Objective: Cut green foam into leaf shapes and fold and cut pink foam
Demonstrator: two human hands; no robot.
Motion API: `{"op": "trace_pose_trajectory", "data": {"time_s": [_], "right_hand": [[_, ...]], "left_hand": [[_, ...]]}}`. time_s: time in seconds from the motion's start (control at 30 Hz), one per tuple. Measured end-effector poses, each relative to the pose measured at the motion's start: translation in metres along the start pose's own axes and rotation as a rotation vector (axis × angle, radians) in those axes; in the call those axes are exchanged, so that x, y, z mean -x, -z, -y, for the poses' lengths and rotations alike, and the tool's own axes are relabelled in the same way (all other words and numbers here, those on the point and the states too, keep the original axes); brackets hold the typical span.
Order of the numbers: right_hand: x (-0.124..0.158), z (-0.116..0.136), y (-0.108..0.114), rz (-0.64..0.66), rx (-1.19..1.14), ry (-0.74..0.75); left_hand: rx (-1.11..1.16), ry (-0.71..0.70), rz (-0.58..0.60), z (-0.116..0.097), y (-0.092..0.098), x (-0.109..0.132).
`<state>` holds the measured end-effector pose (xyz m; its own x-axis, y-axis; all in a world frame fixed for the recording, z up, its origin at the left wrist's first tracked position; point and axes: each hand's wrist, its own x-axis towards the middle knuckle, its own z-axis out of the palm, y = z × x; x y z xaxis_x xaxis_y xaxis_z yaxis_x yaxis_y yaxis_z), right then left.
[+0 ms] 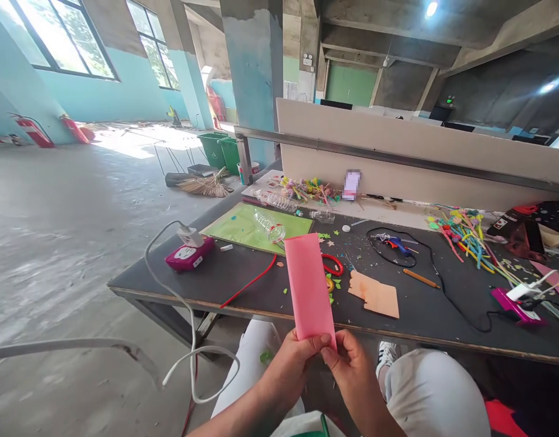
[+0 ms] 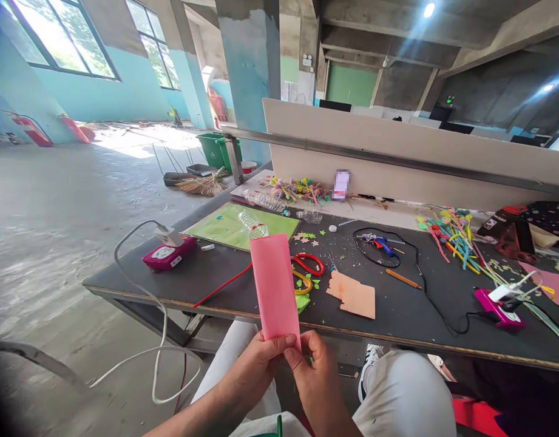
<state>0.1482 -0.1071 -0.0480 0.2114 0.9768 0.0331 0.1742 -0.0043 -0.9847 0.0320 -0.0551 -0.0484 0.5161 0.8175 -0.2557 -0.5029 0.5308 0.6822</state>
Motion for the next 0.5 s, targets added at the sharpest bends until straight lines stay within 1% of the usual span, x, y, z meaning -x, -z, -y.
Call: {"op": "trace_pose_trajectory", "data": {"time_s": [0.1, 0.2, 0.33, 0.5], "right_hand": [[-0.003, -0.003, 0.001, -0.009, -0.065, -0.038], [-0.004, -0.001, 0.006, 0.028, -0.140, -0.041], [-0.005, 0.001, 0.016, 0.096, -0.139, -0.054], [-0.005, 0.000, 0.022, 0.110, -0.122, -0.078]], "left_hand": [[0.011, -0.009, -0.005, 0.001, -0.001, 0.002], [0.007, -0.001, 0.044, -0.002, 0.000, 0.003], [-0.013, 0.036, 0.146, -0.012, 0.004, 0.006], [0.005, 0.066, 0.156, -0.028, 0.008, 0.007]]}}
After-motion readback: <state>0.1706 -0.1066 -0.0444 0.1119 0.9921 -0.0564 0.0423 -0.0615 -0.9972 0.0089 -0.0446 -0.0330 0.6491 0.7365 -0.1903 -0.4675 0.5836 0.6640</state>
